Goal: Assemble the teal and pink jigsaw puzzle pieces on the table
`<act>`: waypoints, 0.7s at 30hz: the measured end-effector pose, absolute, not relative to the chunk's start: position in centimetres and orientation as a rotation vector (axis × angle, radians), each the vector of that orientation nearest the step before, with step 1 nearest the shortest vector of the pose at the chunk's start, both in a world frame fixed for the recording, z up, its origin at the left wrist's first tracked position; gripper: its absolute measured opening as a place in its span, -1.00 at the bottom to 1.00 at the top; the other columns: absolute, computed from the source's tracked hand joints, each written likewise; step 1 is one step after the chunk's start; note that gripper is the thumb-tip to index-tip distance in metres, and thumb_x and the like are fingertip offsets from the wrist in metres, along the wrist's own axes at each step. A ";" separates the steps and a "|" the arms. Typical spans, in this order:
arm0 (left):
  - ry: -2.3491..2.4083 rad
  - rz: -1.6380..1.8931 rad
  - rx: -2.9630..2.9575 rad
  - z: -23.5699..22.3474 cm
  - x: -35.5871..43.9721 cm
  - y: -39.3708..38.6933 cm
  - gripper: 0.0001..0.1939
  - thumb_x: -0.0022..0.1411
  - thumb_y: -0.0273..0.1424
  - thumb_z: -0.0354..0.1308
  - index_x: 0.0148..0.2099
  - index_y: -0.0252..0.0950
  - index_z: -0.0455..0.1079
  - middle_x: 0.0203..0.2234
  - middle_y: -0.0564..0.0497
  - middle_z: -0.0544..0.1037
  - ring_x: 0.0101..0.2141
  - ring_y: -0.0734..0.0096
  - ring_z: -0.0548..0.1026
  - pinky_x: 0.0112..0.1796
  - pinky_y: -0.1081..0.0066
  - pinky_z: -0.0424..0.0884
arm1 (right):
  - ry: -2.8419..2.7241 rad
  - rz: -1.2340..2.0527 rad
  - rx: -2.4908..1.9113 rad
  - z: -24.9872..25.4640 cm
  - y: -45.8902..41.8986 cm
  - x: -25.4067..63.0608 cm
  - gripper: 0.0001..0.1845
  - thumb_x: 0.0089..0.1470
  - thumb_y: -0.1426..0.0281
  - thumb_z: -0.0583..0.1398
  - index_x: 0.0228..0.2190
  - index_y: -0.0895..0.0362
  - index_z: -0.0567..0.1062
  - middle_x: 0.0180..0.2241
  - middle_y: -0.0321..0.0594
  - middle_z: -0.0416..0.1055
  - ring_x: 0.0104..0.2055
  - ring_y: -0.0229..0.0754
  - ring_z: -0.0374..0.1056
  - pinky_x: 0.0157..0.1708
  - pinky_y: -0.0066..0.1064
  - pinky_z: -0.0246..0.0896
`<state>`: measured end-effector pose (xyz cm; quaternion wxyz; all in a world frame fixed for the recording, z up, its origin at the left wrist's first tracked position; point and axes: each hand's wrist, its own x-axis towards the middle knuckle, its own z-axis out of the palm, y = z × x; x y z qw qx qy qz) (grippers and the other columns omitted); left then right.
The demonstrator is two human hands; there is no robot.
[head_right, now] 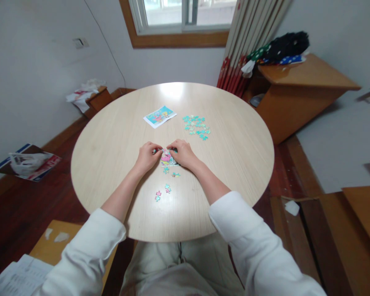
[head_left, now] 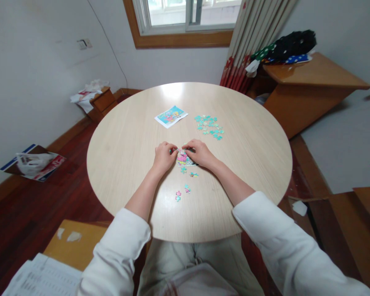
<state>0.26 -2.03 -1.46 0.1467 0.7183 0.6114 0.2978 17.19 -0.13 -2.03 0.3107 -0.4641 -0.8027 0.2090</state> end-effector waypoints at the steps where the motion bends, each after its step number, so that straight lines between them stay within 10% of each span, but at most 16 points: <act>1: 1.767 0.851 2.063 -1.4 0.2 -2.0 -0.87 0.15 -0.43 0.13 -0.30 -0.26 0.52 -0.36 -0.05 0.47 -0.27 0.30 0.42 -0.14 0.26 0.30 | -2.117 0.551 -1.228 -2.0 -0.2 17.2 -0.80 0.02 0.54 0.19 -0.30 0.13 0.58 -0.31 -0.17 0.49 -0.24 -0.19 0.36 -0.13 -0.29 0.23; 21: 1.765 0.852 2.065 -1.7 -0.5 -1.7 -0.76 0.17 -0.55 0.04 -0.28 -0.22 0.53 -0.31 -0.07 0.48 -0.22 0.28 0.43 -0.11 0.24 0.28 | -2.065 0.564 -1.209 -2.1 -0.2 17.3 -0.77 0.03 0.57 0.15 -0.31 0.13 0.58 -0.28 -0.17 0.52 -0.20 -0.19 0.40 -0.13 -0.31 0.28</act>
